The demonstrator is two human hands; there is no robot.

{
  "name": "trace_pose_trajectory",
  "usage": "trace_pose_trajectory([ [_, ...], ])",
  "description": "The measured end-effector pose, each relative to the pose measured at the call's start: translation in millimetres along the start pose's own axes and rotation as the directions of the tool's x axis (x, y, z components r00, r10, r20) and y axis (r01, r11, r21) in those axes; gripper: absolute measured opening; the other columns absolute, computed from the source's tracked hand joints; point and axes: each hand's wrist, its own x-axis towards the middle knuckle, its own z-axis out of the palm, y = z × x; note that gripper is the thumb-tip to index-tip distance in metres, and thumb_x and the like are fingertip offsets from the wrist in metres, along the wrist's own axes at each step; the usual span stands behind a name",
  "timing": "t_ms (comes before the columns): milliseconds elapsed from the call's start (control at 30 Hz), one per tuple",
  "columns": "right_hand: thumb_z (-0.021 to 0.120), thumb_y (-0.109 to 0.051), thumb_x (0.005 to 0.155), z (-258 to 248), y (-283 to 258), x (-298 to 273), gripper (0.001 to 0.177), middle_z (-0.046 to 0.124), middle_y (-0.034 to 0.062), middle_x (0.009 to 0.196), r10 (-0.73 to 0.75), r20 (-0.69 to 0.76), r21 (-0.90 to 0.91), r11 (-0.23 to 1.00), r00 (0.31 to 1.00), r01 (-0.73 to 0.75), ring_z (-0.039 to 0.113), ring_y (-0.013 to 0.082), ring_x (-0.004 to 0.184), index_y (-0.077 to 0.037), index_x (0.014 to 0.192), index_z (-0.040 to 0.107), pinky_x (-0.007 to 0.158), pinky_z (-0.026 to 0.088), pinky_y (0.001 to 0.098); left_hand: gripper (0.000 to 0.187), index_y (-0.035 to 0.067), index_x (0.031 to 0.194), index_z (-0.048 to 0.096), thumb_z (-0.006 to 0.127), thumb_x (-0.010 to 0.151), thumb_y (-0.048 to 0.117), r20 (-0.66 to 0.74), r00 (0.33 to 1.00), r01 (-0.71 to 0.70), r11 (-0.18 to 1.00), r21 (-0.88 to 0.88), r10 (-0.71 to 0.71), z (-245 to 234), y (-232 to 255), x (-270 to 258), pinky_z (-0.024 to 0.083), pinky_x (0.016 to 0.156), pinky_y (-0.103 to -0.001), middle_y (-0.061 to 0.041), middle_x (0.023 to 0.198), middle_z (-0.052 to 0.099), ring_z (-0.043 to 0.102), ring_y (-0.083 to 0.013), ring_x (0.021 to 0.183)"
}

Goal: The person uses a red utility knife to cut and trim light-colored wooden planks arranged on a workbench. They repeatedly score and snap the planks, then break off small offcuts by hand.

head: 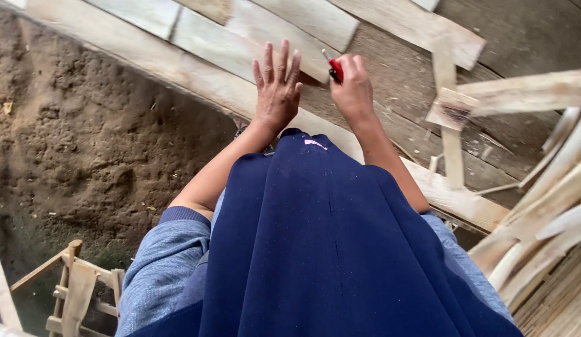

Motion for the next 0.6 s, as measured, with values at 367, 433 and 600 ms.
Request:
trace_pose_trajectory([
  [367,0.078,-0.003,0.084,115.5,-107.5,79.7,0.031,0.054,0.0101,0.106,0.004,-0.082,-0.129,0.992,0.997,-0.015,0.066,0.0306,0.077,-0.016,0.110,0.065,0.062,0.059,0.0416,0.093,0.021,0.164,-0.006,0.027,0.102,0.081,-0.287,0.943,-0.116,0.976,0.186,0.167,34.7,-195.4,25.0,-0.021,0.116,-0.068,-0.011,0.167,-0.029,-0.033,-0.0398,0.149],
  [433,0.081,0.002,0.080,120.6,-110.0,82.1,0.039,0.055,0.0092,0.107,0.027,-0.127,-0.167,0.985,0.992,-0.048,0.067,0.0289,0.077,-0.016,0.111,0.066,0.057,0.061,0.0369,0.092,0.020,0.167,-0.004,0.027,0.105,0.080,-0.292,0.919,-0.218,0.959,0.180,0.263,18.1,-198.9,21.4,-0.019,0.116,-0.069,-0.011,0.169,-0.026,-0.032,-0.0419,0.150],
  [600,0.084,-0.007,0.084,124.6,-114.5,87.6,0.036,0.055,0.0076,0.106,0.110,-0.149,-0.137,0.982,0.983,-0.131,0.067,0.0241,0.087,-0.017,0.113,0.065,0.069,0.067,0.0293,0.078,0.017,0.171,0.009,0.042,0.112,0.058,0.076,0.954,-0.269,0.941,-0.204,0.289,-21.7,-198.9,14.9,-0.014,0.118,-0.069,-0.010,0.171,-0.011,-0.022,-0.0397,0.150],
])
